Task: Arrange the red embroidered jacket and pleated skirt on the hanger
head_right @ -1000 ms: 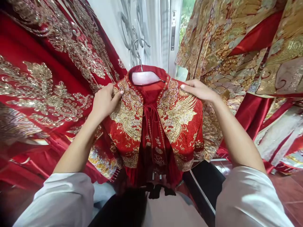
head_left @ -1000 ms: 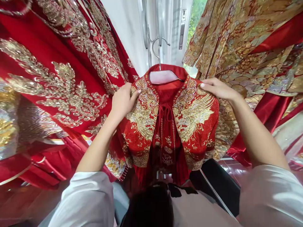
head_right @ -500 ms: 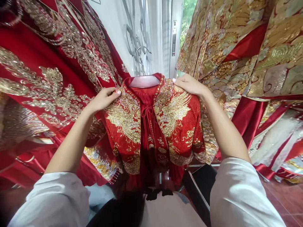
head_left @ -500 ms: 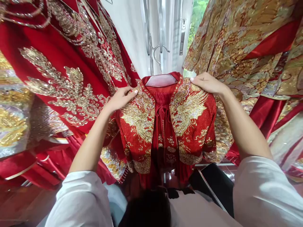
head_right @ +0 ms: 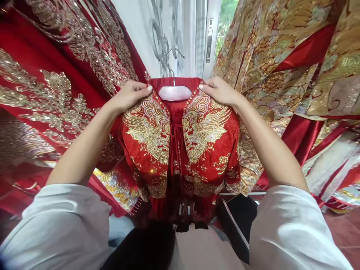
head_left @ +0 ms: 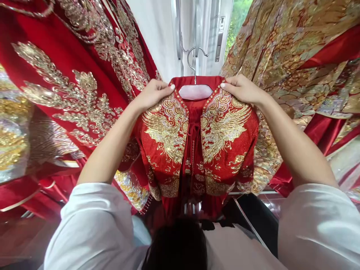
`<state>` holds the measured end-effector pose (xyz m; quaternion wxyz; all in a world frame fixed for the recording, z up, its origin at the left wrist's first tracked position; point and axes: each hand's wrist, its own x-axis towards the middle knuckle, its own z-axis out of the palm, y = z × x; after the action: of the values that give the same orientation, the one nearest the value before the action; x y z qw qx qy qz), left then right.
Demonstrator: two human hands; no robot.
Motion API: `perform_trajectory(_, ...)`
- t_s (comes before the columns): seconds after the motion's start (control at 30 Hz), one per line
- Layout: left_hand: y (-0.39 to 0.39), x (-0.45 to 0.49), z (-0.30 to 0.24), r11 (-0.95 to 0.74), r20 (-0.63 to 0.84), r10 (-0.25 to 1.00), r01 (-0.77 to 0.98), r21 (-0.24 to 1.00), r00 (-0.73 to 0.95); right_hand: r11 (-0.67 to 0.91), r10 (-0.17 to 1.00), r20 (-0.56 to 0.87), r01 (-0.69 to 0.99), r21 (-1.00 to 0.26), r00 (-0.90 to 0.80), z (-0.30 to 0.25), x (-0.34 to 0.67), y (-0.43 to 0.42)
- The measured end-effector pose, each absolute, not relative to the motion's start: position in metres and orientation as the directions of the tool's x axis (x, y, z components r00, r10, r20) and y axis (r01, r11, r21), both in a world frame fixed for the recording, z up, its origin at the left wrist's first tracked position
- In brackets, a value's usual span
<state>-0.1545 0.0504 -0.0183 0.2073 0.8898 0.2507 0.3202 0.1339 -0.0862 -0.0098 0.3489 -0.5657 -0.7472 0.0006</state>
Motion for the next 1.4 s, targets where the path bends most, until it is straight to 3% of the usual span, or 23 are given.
perform_trajectory(0.13,0.075,-0.183,-0.042,-0.714,0.287,0.593,0.326,0.62,0.753,0.377,0.897,0.407,0.778,-0.502,-0.172,-0.037,0.16,-0.103)
perform_trajectory(0.2,0.079,-0.189,-0.054,-0.717,0.285,0.608,0.357,0.599,0.741,0.326,0.936,0.316,0.731,-0.6,-0.158,-0.054,0.175,-0.109)
perform_trajectory(0.33,0.058,-0.18,-0.07,-0.717,0.572,0.68,0.576,0.391,0.458,0.172,0.975,0.22,0.612,-0.772,0.003,-0.074,0.193,-0.106)
perform_trajectory(0.43,0.031,-0.174,-0.09,-0.665,0.723,0.634,0.671,0.328,0.276,0.15,0.937,0.322,0.683,-0.715,0.132,-0.078,0.183,-0.111)
perform_trajectory(0.5,0.01,-0.172,-0.118,-0.647,0.752,0.614,0.7,0.303,0.242,0.155,0.781,0.567,0.798,-0.582,0.261,-0.091,0.157,-0.126)
perform_trajectory(0.57,-0.012,-0.17,-0.161,-0.585,0.749,0.629,0.762,0.277,0.21,0.06,0.474,0.792,0.883,-0.465,0.385,-0.123,0.114,-0.146)
perform_trajectory(0.6,-0.023,-0.169,-0.186,-0.548,0.723,0.657,0.794,0.262,0.214,-0.028,0.339,0.841,0.898,-0.44,0.422,-0.147,0.089,-0.155)
perform_trajectory(0.63,-0.033,-0.167,-0.211,-0.518,0.688,0.691,0.816,0.256,0.223,-0.118,0.288,0.86,0.907,-0.405,0.422,-0.173,0.064,-0.162)
perform_trajectory(0.7,-0.048,-0.163,-0.259,-0.488,0.621,0.745,0.835,0.255,0.245,-0.229,0.408,0.822,0.916,-0.328,0.396,-0.231,0.022,-0.166)
perform_trajectory(0.77,-0.053,-0.163,-0.293,-0.487,0.643,0.736,0.825,0.287,0.212,-0.286,0.501,0.751,0.902,-0.324,0.429,-0.281,0.001,-0.159)
perform_trajectory(0.83,-0.052,-0.166,-0.311,-0.504,0.698,0.703,0.787,0.356,0.134,-0.319,0.42,0.735,0.845,-0.43,0.533,-0.313,0.004,-0.148)
perform_trajectory(0.93,-0.053,-0.174,-0.311,-0.528,0.725,0.687,0.721,0.448,0.053,-0.192,0.385,0.711,0.804,-0.563,0.589,-0.318,0.023,-0.144)
perform_trajectory(1.03,-0.084,-0.178,-0.291,-0.63,0.77,0.635,0.621,0.466,0.066,0.008,0.408,0.747,0.816,-0.578,0.525,-0.288,0.012,-0.168)
perform_trajectory(1.13,-0.131,-0.173,-0.275,-0.827,0.88,0.458,0.424,0.37,0.126,0.311,0.429,0.829,0.804,-0.508,0.358,-0.255,-0.029,-0.198)
perform_trajectory(1.2,-0.148,-0.164,-0.274,-0.878,0.911,0.372,0.386,0.283,0.179,0.374,0.464,0.827,0.776,-0.509,0.318,-0.245,-0.051,-0.2)
perform_trajectory(1.27,-0.142,-0.152,-0.281,-0.832,0.858,0.427,0.495,0.25,0.285,0.263,0.56,0.743,0.771,-0.58,0.367,-0.249,-0.057,-0.18)
perform_trajectory(1.4,-0.089,-0.128,-0.302,-0.546,0.518,0.794,0.748,0.378,0.318,-0.114,0.711,0.469,0.744,-0.659,0.524,-0.275,-0.034,-0.117)
